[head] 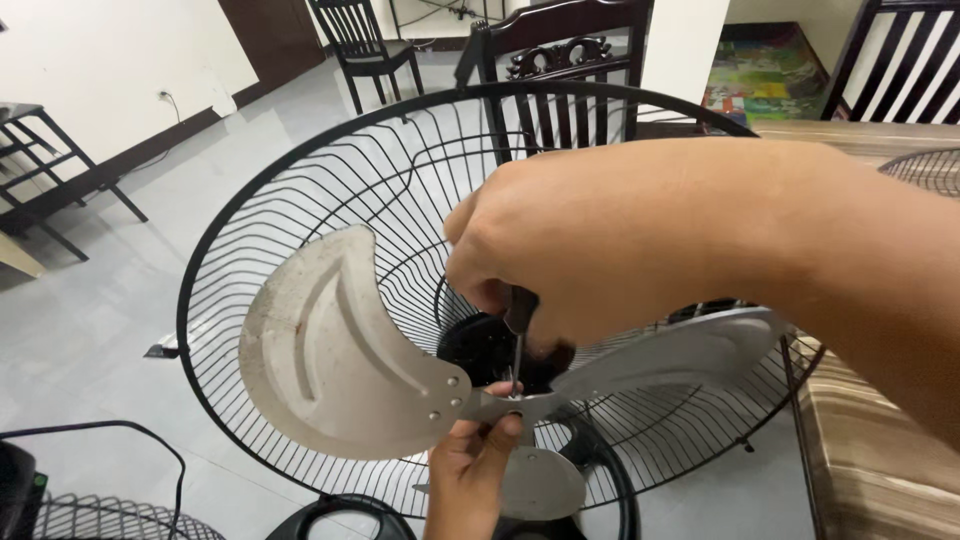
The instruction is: The person disassembles a standing electric fan by removing the front grille and fan blades, then reassembles it by reattaching the blades and grille. The person uses a screwdriver to loosen and tighten the blade hub nut during the process.
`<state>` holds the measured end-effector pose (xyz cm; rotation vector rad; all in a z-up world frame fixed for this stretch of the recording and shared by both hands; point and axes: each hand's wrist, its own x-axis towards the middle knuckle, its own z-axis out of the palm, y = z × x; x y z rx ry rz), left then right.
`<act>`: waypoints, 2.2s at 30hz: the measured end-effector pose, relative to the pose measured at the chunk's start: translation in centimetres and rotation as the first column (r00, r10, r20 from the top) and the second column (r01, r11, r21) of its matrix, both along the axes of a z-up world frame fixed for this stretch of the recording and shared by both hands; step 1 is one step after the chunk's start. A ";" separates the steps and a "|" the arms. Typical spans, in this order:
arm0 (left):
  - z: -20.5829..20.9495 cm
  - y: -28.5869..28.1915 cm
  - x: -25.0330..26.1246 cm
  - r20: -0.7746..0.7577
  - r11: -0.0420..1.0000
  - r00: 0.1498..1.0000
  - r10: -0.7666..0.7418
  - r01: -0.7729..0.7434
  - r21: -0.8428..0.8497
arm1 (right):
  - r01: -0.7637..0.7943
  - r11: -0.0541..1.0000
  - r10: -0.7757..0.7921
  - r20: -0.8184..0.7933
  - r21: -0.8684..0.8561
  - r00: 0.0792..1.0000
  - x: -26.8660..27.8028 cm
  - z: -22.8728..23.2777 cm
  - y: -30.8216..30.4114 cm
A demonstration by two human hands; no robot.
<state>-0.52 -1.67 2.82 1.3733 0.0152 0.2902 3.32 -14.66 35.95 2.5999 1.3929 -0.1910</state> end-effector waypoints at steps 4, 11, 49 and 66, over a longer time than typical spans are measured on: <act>-0.1 0.1 -0.1 0.007 0.999 1.000 -0.014 0.014 -0.029 | 0.128 0.983 -0.101 0.196 -0.132 0.975 -1.3 -0.2 0.2; 0.3 -0.2 -0.3 0.011 0.993 0.999 -0.039 0.040 -0.109 | -0.200 0.979 0.191 0.204 0.025 0.960 -1.0 -0.2 0.4; -1.0 -0.5 -0.4 -0.042 0.998 0.998 0.043 -0.044 -0.043 | -0.060 0.982 0.106 0.252 -0.181 0.962 -2.6 0.6 0.6; -5.6 0.6 -0.2 0.200 0.999 0.979 0.039 -0.044 0.018 | -0.283 0.954 0.291 0.077 -0.095 0.954 1.2 0.4 0.6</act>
